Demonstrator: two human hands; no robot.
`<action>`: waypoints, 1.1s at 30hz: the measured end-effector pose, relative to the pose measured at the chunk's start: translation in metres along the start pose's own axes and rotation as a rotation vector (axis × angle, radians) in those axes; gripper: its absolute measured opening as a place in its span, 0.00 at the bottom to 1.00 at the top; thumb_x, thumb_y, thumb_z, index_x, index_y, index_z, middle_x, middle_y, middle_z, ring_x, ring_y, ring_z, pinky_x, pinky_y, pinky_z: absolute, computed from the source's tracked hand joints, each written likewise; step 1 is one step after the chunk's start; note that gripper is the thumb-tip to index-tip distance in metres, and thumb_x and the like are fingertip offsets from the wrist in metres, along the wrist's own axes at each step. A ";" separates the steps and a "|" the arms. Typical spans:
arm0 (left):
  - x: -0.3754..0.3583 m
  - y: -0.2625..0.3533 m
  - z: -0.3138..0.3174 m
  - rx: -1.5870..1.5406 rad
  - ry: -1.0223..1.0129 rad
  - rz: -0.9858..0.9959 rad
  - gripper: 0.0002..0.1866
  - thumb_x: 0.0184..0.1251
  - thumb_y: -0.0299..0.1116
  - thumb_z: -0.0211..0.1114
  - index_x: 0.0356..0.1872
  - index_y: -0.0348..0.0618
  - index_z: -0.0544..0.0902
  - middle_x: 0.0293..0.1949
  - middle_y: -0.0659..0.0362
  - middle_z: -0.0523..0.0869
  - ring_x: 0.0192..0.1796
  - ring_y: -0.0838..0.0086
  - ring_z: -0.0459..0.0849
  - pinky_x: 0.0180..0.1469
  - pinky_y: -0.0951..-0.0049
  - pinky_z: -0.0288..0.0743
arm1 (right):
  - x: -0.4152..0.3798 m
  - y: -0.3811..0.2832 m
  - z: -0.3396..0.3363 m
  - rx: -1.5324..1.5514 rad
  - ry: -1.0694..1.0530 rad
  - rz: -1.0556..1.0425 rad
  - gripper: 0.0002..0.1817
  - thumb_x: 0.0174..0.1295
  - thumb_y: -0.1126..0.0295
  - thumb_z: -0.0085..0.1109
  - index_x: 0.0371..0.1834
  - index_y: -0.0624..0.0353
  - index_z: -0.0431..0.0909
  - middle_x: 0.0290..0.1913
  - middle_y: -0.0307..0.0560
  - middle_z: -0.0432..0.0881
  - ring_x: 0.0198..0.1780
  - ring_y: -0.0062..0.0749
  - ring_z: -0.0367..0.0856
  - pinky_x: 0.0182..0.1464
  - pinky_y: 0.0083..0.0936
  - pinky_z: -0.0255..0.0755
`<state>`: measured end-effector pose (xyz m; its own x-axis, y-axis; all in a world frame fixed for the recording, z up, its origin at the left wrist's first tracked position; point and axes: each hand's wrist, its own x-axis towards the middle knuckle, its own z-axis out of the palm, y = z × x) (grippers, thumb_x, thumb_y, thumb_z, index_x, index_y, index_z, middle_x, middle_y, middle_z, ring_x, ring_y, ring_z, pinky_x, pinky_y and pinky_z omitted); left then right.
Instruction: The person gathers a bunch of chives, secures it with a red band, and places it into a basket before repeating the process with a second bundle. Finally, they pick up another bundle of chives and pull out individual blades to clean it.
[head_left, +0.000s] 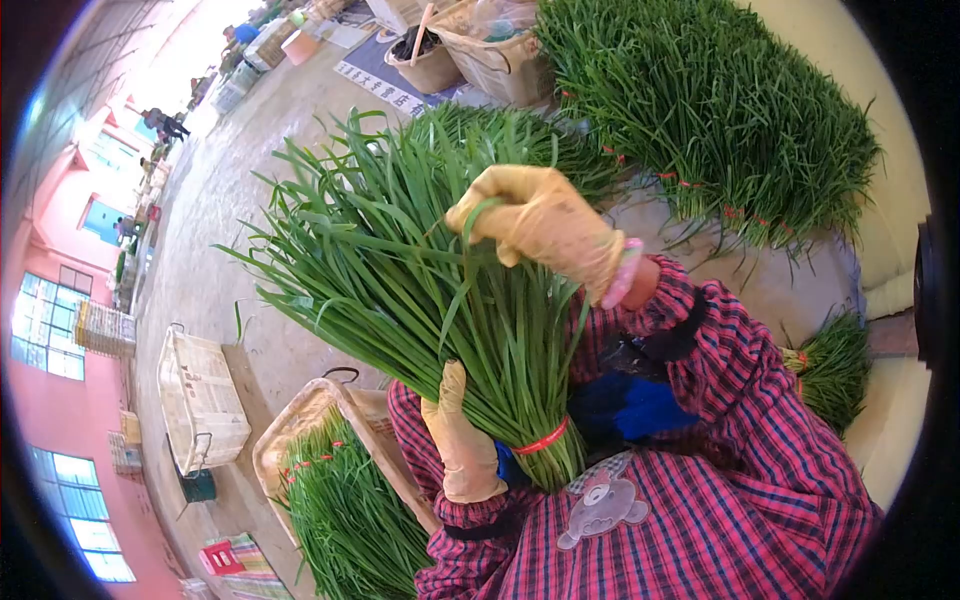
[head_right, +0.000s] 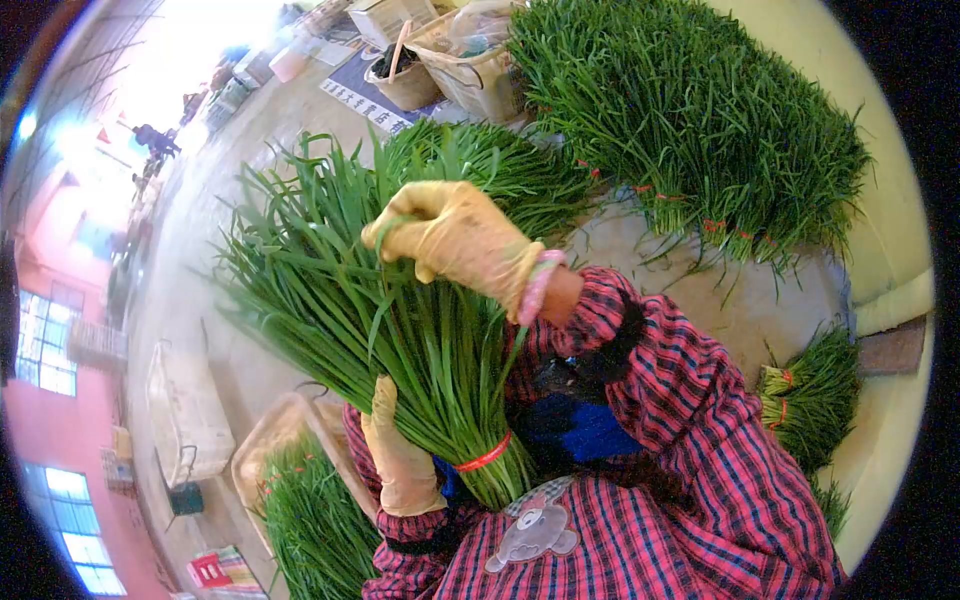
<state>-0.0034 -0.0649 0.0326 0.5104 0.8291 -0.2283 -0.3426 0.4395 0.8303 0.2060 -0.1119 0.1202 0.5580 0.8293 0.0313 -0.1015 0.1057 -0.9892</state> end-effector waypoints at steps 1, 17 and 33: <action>0.000 0.000 0.000 -0.011 -0.009 0.016 0.19 0.73 0.31 0.64 0.61 0.37 0.77 0.54 0.58 0.84 0.52 0.71 0.85 0.56 0.69 0.81 | -0.001 -0.001 -0.004 0.055 0.053 -0.064 0.11 0.64 0.63 0.65 0.38 0.61 0.85 0.33 0.38 0.85 0.25 0.16 0.75 0.27 0.16 0.68; 0.004 0.024 -0.013 -0.063 0.093 0.188 0.28 0.75 0.42 0.56 0.72 0.45 0.67 0.68 0.52 0.75 0.64 0.55 0.77 0.67 0.51 0.72 | -0.020 0.010 -0.100 0.692 0.109 -0.208 0.11 0.72 0.58 0.60 0.43 0.54 0.82 0.39 0.39 0.86 0.27 0.18 0.77 0.23 0.16 0.66; -0.002 0.070 -0.091 -0.241 0.208 0.362 0.27 0.77 0.50 0.50 0.65 0.41 0.76 0.64 0.54 0.79 0.62 0.58 0.80 0.68 0.54 0.73 | 0.002 0.105 -0.005 -0.442 -0.272 -0.033 0.12 0.70 0.63 0.61 0.47 0.60 0.84 0.45 0.41 0.86 0.41 0.25 0.83 0.46 0.24 0.77</action>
<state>-0.1000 -0.0046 0.0451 0.1644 0.9843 -0.0640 -0.6548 0.1574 0.7392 0.2007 -0.1022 0.0153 0.3152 0.9481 0.0417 0.3028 -0.0588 -0.9512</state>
